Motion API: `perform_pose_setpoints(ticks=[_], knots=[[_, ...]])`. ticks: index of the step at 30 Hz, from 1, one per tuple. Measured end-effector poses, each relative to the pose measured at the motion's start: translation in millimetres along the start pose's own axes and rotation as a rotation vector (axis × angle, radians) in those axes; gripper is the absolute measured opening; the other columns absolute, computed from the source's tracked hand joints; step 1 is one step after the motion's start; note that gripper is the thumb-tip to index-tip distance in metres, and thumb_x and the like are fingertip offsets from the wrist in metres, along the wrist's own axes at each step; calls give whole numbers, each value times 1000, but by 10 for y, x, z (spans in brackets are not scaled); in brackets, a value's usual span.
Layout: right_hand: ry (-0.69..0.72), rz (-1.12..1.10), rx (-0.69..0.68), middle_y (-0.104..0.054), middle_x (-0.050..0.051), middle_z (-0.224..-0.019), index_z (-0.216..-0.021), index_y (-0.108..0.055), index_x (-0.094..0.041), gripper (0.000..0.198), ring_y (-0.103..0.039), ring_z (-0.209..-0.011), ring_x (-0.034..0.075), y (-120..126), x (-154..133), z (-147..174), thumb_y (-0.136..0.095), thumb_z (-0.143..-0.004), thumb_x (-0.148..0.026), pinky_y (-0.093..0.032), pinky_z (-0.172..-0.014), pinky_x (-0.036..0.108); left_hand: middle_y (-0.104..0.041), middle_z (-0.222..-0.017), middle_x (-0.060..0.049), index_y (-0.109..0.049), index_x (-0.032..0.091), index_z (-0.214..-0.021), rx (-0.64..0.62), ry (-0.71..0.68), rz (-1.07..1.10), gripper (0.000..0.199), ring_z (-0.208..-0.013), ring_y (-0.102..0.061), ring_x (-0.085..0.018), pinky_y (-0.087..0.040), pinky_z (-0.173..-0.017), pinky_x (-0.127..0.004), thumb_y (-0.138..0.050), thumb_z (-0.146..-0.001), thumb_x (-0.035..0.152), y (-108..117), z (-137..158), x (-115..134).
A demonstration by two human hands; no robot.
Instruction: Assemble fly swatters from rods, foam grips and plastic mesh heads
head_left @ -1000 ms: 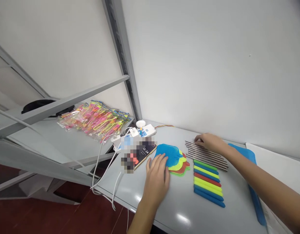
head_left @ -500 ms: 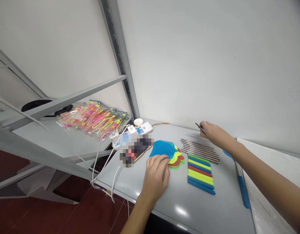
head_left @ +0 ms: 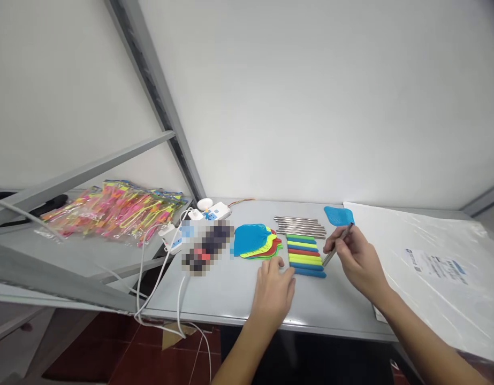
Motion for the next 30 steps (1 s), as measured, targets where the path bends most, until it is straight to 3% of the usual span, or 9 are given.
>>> perform_pose_setpoints(ticks=[6, 10, 15, 19, 24, 30], knots=[[-39, -260, 99, -62, 0, -76, -98, -48, -24, 9, -60, -71, 17, 57, -67, 148, -45, -96, -32, -50, -70, 35, -49, -119, -9, -62, 24, -104, -46, -19, -3, 18, -104, -46, -28, -46, -81, -44, -61, -87, 23, 24, 24, 16], [-75, -458, 88, -60, -1, -74, -99, -49, -25, 8, -59, -70, 17, 53, -65, 130, -46, -96, -31, -50, -70, 36, -52, -121, -7, -62, 24, -93, -79, -13, 131, 6, -110, -47, -27, -46, -84, -44, -61, -88, 22, 43, 48, 77], [-221, -776, -2, -49, -5, -65, -91, -51, -24, 6, -46, -58, 12, -17, -54, 31, -46, -93, -24, -47, -63, 30, -59, -114, -6, -59, 22, -98, 106, -18, 463, 7, -110, -53, -20, -46, -94, -37, -57, -91, 21, 155, -13, 246], [-323, -975, 1, -35, -7, -59, -84, -53, -22, 8, -34, -52, 10, 8, -88, -54, -48, -88, -18, -40, -54, 25, -66, -107, -6, -58, 21, -102, 184, 28, 610, 9, -102, -61, -18, -49, -90, -32, -54, -93, 22, 46, -107, 392], [-291, -1094, 53, -23, -9, -52, -79, -56, -22, 8, -22, -45, 9, 84, -149, -90, -51, -84, -18, -29, -44, 21, -70, -102, -4, -60, 22, -105, 81, 181, 704, 14, -98, -65, -18, -51, -88, -30, -51, -95, 25, -197, -119, 470], [-150, -1128, 31, -18, -9, -48, -76, -57, -24, 15, -18, -42, 9, -66, -323, -97, -47, -85, -19, -27, -40, 21, -69, -106, -5, -56, 22, -107, 136, 259, 732, 14, -102, -65, -19, -51, -87, -32, -47, -97, 26, -218, -82, 347]])
Point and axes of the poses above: each hand's wrist, its own z-axis away from the middle knuckle, its own y-axis out of the back of the hand, x = y × z, the point moved 2 cm from there along -z, towards the middle knuckle
